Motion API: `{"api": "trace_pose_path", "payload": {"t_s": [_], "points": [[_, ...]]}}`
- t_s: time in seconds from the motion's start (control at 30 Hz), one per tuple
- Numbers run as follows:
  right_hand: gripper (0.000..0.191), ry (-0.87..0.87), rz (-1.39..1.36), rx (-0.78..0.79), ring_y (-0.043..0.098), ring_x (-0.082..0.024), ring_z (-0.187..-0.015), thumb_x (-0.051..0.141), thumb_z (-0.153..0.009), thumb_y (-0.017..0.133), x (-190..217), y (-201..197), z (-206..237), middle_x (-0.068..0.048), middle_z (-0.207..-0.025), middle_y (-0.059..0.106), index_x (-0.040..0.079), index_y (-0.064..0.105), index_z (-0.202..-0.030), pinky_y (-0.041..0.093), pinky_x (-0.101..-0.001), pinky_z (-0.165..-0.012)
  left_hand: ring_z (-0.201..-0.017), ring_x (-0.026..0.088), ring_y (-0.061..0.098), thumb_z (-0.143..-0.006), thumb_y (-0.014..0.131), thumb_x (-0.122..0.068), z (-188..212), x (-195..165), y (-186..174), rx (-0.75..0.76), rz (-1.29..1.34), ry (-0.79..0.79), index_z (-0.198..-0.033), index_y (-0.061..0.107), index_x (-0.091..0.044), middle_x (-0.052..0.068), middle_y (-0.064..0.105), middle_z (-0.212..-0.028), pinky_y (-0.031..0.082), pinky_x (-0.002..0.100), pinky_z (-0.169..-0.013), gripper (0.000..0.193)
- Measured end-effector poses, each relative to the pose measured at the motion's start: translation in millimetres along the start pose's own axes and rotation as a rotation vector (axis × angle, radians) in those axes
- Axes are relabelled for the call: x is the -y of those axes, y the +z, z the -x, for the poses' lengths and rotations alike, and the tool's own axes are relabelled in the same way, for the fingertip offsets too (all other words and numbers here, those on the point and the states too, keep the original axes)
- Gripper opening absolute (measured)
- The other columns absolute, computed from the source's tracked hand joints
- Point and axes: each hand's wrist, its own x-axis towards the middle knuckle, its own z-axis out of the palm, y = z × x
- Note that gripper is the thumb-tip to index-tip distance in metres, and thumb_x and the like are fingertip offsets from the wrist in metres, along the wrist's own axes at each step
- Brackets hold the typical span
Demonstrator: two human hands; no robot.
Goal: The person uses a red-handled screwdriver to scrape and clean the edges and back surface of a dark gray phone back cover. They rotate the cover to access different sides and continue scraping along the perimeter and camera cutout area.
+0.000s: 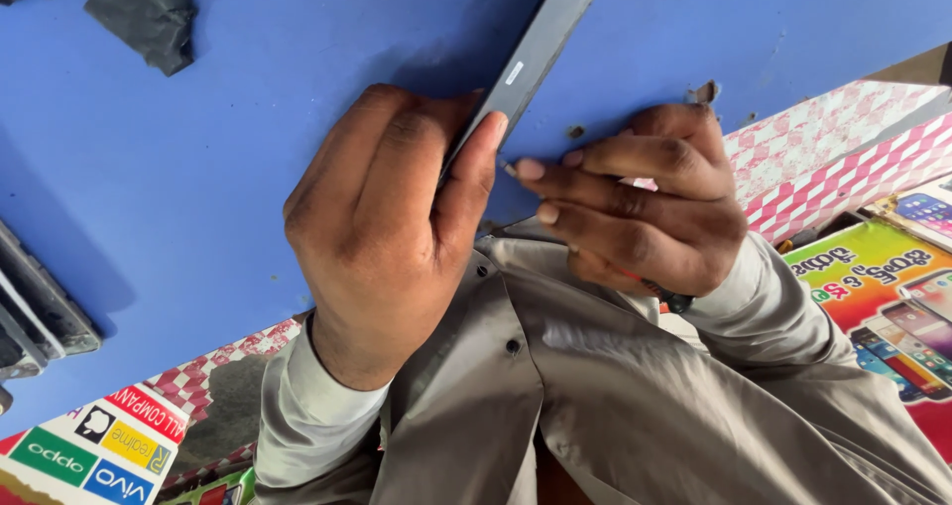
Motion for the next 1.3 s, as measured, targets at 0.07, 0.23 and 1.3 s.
{"api": "trace_pose_path", "payload": {"t_s": [0.07,0.23,1.3], "points": [[0.019,0.010,0.008,0.011,0.064,-0.022,-0.106,0.000,-0.096,0.072,-0.4,0.0,0.9,-0.006,-0.121,0.077,0.010,0.069,-0.113,0.045,-0.0399,-0.088,-0.077,0.024,0.063,-0.105,0.078,-0.004,0.3,-0.4,-0.2,-0.008,-0.002,0.003,-0.102,0.064,0.001,0.010,0.063,-0.094,0.049,0.034,-0.065,0.016],[0.018,-0.065,0.036,-0.010,0.063,-0.022,-0.106,0.004,-0.095,0.069,-3.4,2.4,1.4,-0.004,-0.118,0.078,0.011,0.070,-0.111,0.046,-0.0411,-0.086,-0.076,0.023,0.063,-0.107,0.078,-0.005,1.1,-1.9,0.9,-0.017,-0.005,0.005,-0.102,0.064,0.000,0.009,0.062,-0.093,0.049,0.034,-0.066,0.016],[0.013,-0.091,-0.003,-0.017,0.064,-0.020,-0.106,0.011,-0.094,0.071,-6.6,7.1,3.4,-0.003,-0.115,0.079,0.014,0.069,-0.107,0.042,-0.0415,-0.090,-0.076,0.021,0.064,-0.106,0.078,-0.004,-1.6,2.7,-0.7,0.005,0.006,0.022,-0.102,0.064,0.001,0.010,0.064,-0.096,0.051,0.032,-0.066,0.015]]}}
